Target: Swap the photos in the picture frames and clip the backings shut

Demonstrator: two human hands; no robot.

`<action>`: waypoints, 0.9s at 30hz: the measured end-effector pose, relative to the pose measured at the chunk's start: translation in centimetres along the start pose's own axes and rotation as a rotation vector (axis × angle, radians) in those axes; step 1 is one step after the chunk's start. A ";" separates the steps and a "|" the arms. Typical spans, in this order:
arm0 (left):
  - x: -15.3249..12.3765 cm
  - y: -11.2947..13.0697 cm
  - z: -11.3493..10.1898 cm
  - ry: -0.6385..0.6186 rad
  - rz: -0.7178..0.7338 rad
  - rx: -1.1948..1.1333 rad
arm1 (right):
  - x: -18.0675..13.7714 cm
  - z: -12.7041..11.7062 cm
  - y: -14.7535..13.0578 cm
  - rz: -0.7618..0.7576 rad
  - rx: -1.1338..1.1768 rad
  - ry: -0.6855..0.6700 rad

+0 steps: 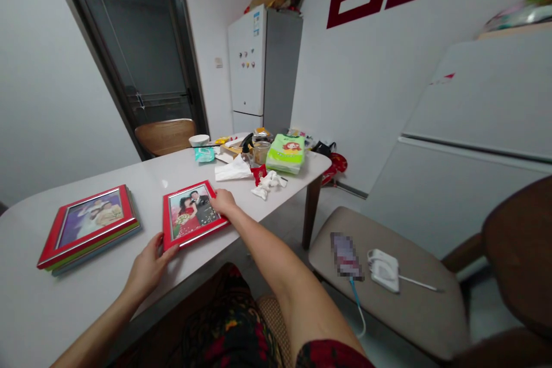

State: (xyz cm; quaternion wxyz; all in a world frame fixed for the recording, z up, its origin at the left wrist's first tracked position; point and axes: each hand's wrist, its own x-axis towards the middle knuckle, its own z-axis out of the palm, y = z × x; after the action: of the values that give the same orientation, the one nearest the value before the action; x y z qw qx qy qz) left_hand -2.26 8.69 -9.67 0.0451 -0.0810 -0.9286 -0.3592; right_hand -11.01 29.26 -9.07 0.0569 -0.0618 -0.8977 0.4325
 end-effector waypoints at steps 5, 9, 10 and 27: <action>0.1 -0.6 -0.7 -0.021 -0.002 0.059 | 0.9 0.4 -0.8 -0.044 -0.197 0.031; 0.5 -2.9 -4.2 0.152 0.059 0.150 | 0.3 1.7 -3.0 -0.113 -0.257 0.051; 0.9 -3.8 -5.5 0.252 0.089 0.202 | 0.0 2.5 -3.9 -0.145 -0.255 0.041; -0.7 -9.7 -12.2 0.348 -0.094 0.122 | -2.5 14.2 -14.0 -0.153 0.328 -0.150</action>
State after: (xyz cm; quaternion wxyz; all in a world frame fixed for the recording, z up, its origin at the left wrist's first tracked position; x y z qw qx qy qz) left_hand -3.05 -6.66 -7.12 0.1932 0.0288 -0.9296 -0.3127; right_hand -11.61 9.27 -7.08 0.0320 0.0489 -0.8191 0.5706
